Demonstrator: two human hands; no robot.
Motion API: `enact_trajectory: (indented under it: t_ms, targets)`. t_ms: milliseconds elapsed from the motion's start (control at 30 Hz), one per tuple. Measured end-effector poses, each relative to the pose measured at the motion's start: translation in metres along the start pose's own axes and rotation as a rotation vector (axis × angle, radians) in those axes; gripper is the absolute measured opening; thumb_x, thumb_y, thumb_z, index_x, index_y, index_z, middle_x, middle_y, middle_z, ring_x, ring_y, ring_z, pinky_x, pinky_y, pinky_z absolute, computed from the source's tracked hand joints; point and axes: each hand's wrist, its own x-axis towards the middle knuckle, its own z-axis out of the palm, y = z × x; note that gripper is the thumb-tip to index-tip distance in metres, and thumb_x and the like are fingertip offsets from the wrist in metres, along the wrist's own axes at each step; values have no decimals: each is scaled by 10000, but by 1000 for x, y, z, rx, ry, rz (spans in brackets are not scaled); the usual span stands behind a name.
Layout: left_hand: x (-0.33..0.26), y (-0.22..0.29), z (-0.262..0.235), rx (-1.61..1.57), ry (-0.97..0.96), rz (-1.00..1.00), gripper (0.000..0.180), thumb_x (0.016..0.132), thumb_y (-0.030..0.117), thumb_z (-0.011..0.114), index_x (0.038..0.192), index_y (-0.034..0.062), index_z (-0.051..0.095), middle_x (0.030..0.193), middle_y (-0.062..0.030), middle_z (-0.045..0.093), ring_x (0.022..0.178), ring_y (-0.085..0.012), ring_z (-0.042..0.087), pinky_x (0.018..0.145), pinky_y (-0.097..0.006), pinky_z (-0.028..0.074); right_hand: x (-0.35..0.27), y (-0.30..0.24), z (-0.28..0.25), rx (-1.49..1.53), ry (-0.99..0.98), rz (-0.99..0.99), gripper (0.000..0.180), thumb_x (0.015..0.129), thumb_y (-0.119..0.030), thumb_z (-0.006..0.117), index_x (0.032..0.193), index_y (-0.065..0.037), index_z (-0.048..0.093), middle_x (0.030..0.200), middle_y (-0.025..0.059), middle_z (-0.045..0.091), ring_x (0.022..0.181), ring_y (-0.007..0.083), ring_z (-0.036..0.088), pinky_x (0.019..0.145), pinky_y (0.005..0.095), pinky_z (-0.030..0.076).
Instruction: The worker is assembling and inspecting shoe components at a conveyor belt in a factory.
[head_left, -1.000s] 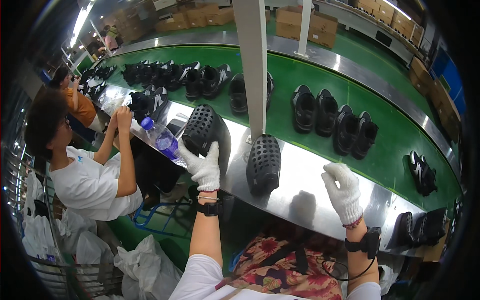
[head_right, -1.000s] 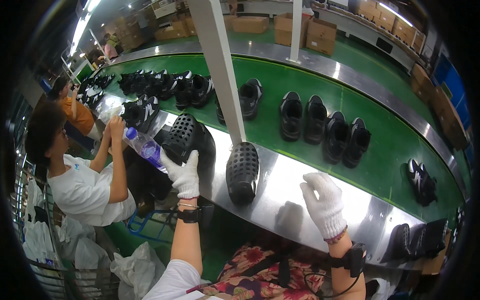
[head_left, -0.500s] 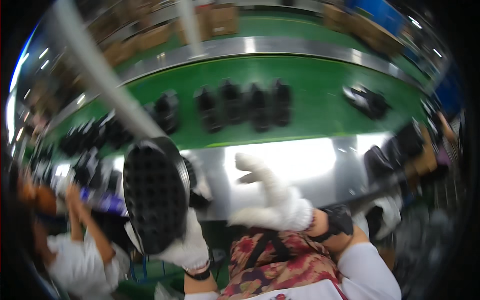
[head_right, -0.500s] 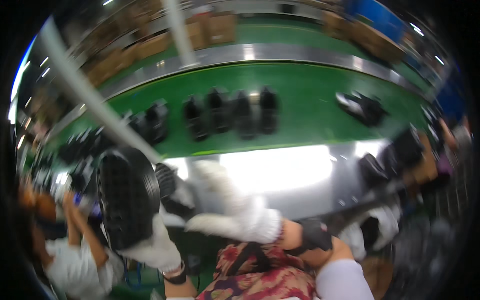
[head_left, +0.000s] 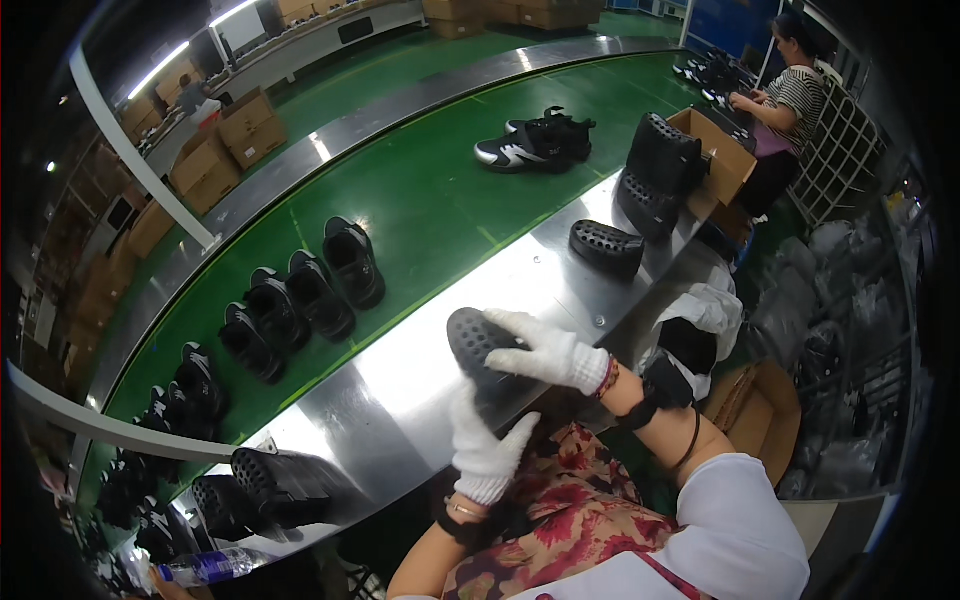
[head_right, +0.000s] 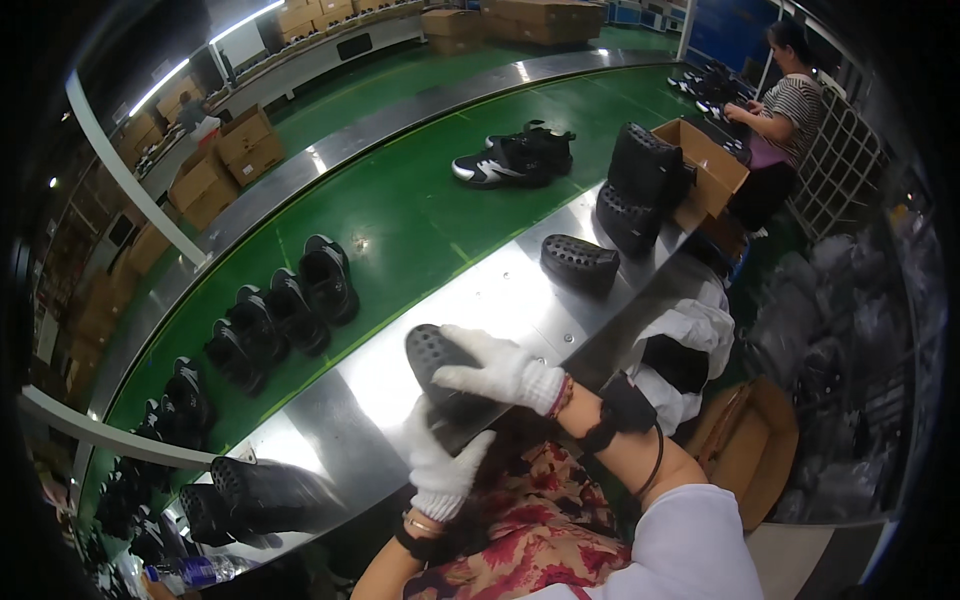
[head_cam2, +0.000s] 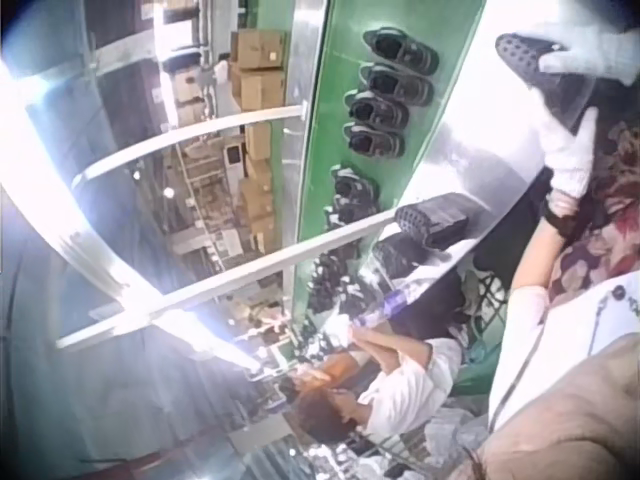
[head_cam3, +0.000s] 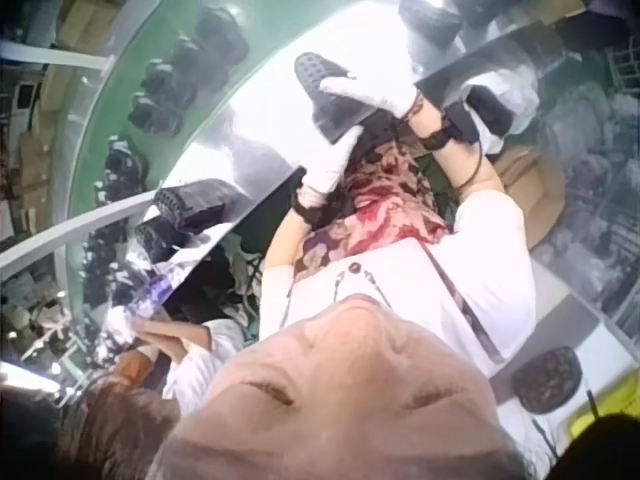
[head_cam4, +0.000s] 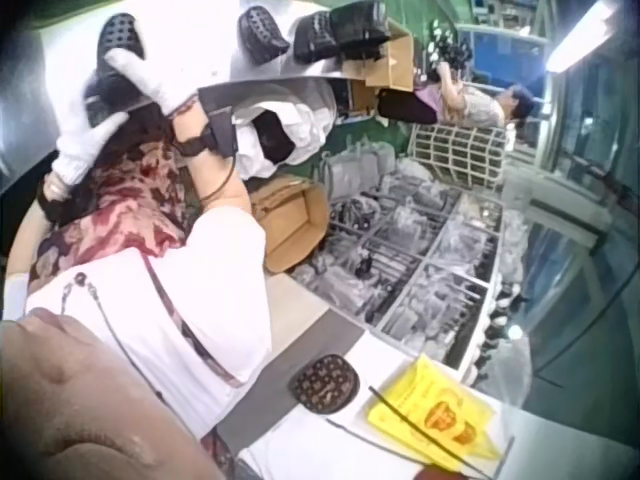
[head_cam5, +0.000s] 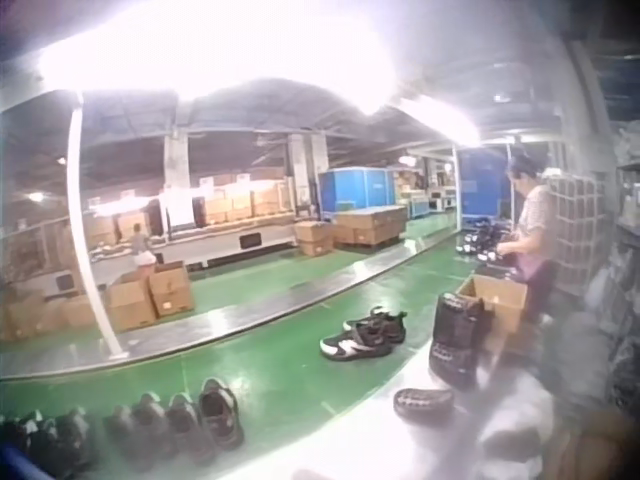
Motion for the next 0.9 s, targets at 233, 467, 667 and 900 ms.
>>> enact_trajectory:
  t_ms: [233, 467, 667, 900]
  targets:
    - [26, -14, 13, 33, -1, -78, 389, 929, 84, 641, 1294, -7, 542, 1105, -160, 657, 929, -208, 691, 786, -351, 580, -42, 25, -30, 148, 318, 19, 965, 805, -446, 811, 1489, 71, 368, 1442, 315, 472, 1334, 410, 500, 1119, 435, 412]
    - [121, 19, 12, -176, -163, -210, 760, 938, 375, 671, 1504, -42, 380, 1459, -257, 503, 1213, -350, 595, 1045, -411, 473, -61, 29, 23, -386, 586, -67, 1038, 635, -391, 928, 1447, 32, 440, 1365, 280, 548, 1265, 441, 548, 1088, 484, 430]
    - [116, 12, 45, -16, -279, -317, 860, 889, 484, 715, 1493, -36, 392, 1456, -267, 490, 1299, -382, 540, 1099, -419, 426, -76, 45, -6, -353, 569, 21, 936, 656, -361, 900, 1424, -27, 484, 1369, 211, 566, 1281, 396, 539, 1105, 471, 411]
    - [105, 21, 65, 10, -278, -365, 823, 868, 496, 744, 1430, -41, 473, 1413, -256, 513, 1271, -372, 554, 1082, -427, 440, -87, 60, -28, -168, 436, 116, 932, 677, -332, 874, 1458, -56, 448, 1368, 191, 552, 1291, 402, 515, 1131, 457, 397]
